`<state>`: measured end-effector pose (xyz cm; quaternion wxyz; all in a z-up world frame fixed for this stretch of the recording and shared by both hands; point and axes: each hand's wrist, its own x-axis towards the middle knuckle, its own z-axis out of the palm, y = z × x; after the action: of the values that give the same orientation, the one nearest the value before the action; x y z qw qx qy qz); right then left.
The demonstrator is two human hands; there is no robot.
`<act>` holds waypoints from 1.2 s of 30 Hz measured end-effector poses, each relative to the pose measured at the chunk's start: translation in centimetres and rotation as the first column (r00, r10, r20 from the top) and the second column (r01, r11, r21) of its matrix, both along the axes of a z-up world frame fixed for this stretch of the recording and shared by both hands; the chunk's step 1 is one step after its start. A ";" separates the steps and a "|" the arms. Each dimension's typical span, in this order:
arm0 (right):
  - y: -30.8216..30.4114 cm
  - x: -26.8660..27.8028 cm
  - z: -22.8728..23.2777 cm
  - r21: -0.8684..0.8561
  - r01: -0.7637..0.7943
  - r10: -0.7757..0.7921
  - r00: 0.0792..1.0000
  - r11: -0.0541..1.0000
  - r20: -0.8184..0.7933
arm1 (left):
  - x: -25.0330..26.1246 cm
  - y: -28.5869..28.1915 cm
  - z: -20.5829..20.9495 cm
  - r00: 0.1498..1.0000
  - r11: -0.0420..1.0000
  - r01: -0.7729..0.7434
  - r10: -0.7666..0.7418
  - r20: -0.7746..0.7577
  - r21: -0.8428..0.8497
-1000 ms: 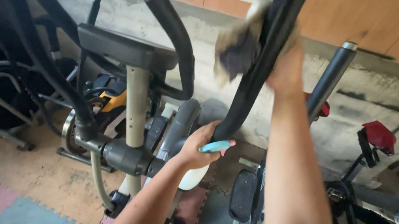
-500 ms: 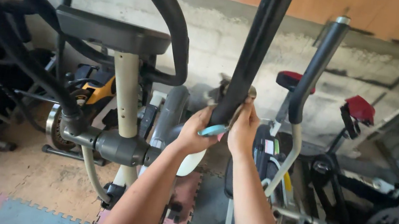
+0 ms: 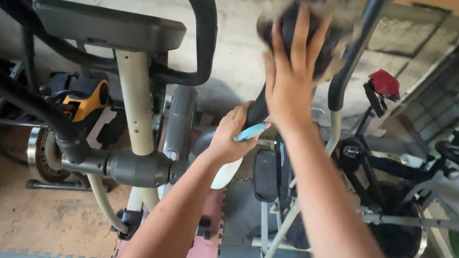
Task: Cleaning various exercise machines in a gym using a spray bottle and a cloth.
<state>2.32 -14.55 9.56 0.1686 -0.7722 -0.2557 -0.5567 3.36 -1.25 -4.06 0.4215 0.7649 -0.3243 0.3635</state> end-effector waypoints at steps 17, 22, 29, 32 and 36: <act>0.3 1.1 -3.8 -0.166 0.372 -0.339 0.920 0.913 0.197 | -1.5 1.9 0.3 0.993 0.998 0.070 -0.069 -0.097 -0.001; 1.9 -1.6 -8.6 -0.226 0.424 -0.391 0.903 0.877 0.178 | -3.2 4.7 -3.1 0.995 0.998 0.058 -0.056 0.079 -0.025; 5.3 -2.7 -15.8 -0.179 0.454 -0.447 0.891 0.873 0.078 | -3.8 9.8 -11.0 0.991 0.993 -0.035 0.020 -0.136 -0.115; 6.3 -2.5 -19.1 -0.218 0.438 -0.446 0.895 0.872 0.014 | -4.4 12.6 -12.5 0.979 0.989 -0.150 0.149 -0.140 0.003; 6.5 -3.4 -18.8 -0.346 0.284 -0.322 0.945 0.894 -0.055 | -5.2 15.9 -13.4 0.955 0.956 -0.268 0.280 -0.099 0.121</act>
<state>-1.10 -8.08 -9.26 -0.0396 -0.8495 -0.2129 -0.4810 -1.86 14.63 -17.42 0.3438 0.8435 -0.2090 0.3560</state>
